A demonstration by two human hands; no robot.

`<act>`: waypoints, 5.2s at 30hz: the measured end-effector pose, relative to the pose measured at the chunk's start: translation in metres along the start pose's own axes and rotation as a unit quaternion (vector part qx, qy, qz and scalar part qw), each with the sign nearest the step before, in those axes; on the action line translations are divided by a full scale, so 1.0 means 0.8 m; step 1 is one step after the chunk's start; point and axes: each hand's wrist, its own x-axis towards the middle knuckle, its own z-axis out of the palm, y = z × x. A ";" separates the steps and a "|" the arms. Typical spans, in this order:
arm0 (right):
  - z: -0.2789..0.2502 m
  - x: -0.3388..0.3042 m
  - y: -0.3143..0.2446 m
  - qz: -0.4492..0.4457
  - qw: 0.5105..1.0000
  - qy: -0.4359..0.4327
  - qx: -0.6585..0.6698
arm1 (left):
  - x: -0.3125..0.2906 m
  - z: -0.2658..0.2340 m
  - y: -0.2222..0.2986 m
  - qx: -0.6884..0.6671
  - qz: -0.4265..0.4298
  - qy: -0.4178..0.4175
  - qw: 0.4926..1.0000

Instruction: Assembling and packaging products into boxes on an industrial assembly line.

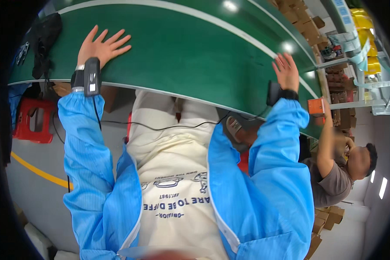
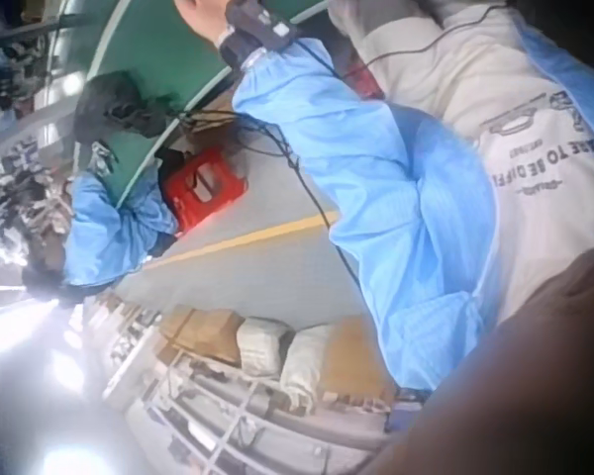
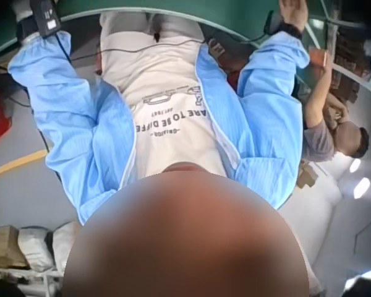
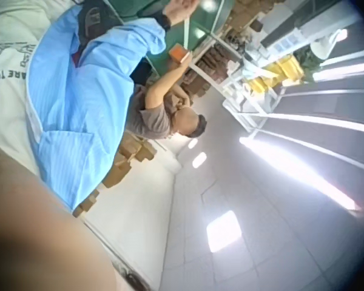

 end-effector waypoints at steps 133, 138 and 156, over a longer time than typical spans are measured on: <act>0.143 0.108 0.036 0.164 0.918 -0.154 0.326 | 0.267 0.256 -0.275 0.076 -0.364 -0.148 0.916; 0.138 0.109 0.041 0.151 0.936 -0.146 0.282 | 0.277 0.241 -0.284 0.118 -0.322 -0.221 0.913; 0.147 0.115 0.050 0.111 0.932 -0.022 0.345 | 0.214 0.170 -0.122 0.204 -0.134 -0.112 0.963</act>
